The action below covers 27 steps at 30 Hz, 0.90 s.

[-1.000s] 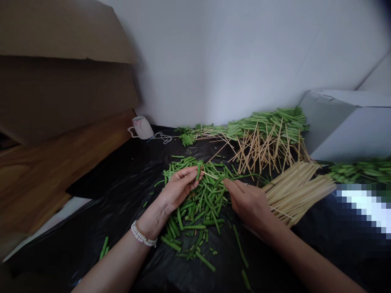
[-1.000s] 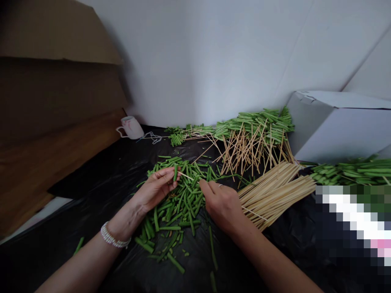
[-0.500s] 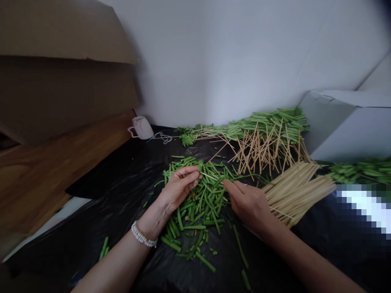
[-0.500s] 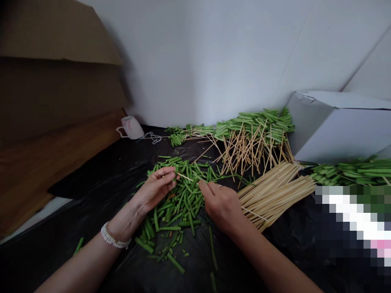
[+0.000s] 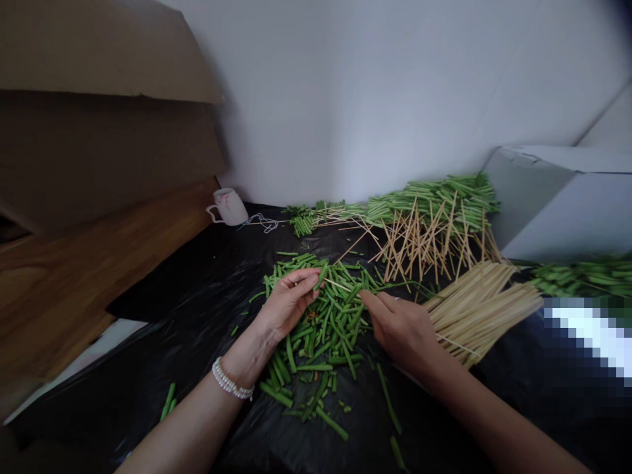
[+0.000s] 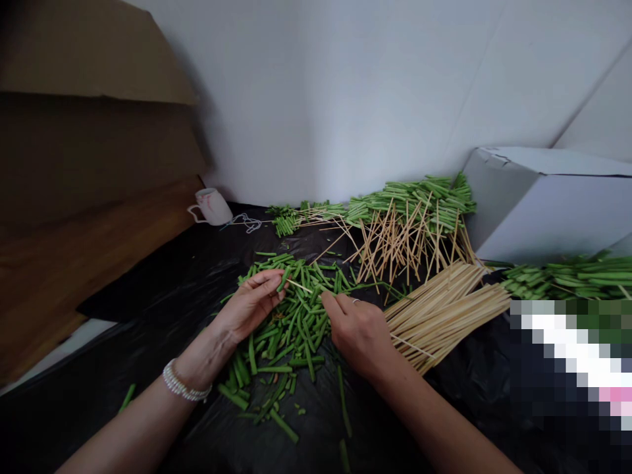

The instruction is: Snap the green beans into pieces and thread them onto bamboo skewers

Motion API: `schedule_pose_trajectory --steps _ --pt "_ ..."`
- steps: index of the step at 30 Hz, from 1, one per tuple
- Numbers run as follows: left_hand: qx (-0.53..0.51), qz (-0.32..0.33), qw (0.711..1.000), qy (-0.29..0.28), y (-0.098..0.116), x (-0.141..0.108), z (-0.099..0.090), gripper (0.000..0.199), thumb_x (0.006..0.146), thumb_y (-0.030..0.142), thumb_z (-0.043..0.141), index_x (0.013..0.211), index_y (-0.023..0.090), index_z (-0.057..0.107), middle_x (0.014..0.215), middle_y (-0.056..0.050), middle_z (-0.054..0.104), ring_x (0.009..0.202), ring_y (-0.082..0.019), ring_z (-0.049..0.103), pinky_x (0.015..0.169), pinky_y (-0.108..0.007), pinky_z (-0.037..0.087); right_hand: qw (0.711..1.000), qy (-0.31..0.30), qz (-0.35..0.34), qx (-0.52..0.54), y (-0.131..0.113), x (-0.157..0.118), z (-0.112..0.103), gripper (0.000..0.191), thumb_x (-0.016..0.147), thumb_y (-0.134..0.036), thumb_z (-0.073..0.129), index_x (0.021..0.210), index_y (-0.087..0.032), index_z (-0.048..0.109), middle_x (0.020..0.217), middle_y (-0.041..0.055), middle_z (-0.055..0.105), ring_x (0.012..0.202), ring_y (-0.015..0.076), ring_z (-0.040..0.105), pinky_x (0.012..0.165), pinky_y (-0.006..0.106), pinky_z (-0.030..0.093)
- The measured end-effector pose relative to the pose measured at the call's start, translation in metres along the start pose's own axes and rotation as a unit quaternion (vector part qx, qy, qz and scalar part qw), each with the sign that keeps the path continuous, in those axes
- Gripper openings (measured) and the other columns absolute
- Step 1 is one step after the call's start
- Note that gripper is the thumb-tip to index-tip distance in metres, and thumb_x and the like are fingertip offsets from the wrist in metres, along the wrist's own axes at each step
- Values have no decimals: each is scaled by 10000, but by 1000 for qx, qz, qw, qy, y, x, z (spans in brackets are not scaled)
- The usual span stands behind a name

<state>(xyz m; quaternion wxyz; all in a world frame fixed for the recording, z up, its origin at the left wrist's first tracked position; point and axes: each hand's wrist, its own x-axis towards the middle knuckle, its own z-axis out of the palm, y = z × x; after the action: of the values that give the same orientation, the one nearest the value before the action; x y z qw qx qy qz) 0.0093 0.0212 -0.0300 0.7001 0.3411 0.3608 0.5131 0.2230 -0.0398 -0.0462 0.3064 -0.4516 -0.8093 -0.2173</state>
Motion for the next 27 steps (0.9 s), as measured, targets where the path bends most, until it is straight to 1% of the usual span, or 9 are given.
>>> schedule_pose_trajectory --steps 6,10,13,18,24,27 --pt "3 4 1000 5 -1 1 -2 239 596 177 891 801 143 773 772 -18 720 719 -91 633 707 -202 494 1000 -7 -2 4 0 0 -1 300 892 -66 418 1035 -116 677 658 4 597 539 121 493 537 277 315" --pt "3 10 1000 -1 0 1 -1 282 593 172 890 849 149 774 756 -12 716 697 -88 626 704 -207 485 1000 0 -2 3 -1 0 -1 294 895 -65 425 1030 -111 682 656 5 596 534 128 498 543 288 317" --pt "14 14 1000 -4 -1 1 -2 316 598 181 891 888 152 770 774 -10 724 707 -84 629 711 -200 484 1000 -6 2 0 -2 0 -1 287 889 -67 432 1011 -118 686 650 4 594 522 131 484 541 294 313" --pt "33 33 999 -9 -2 2 -3 306 593 173 894 871 146 770 778 -11 733 708 -70 626 714 -177 477 1000 -9 2 3 -3 -2 0 286 880 -72 433 1016 -126 678 664 7 605 540 130 490 543 289 313" --pt "48 32 998 -16 -2 -2 1 293 579 203 899 839 149 775 750 -21 732 681 -87 625 694 -196 481 1000 -4 5 8 -4 -3 1 299 876 -64 422 1031 -125 671 670 6 612 528 129 484 537 291 316" --pt "61 40 997 -13 -1 -3 3 314 579 207 898 860 148 772 746 -22 729 676 -90 623 693 -200 476 1000 -9 9 16 -4 -3 2 295 866 -57 423 1017 -122 669 677 11 618 531 128 490 535 288 320"
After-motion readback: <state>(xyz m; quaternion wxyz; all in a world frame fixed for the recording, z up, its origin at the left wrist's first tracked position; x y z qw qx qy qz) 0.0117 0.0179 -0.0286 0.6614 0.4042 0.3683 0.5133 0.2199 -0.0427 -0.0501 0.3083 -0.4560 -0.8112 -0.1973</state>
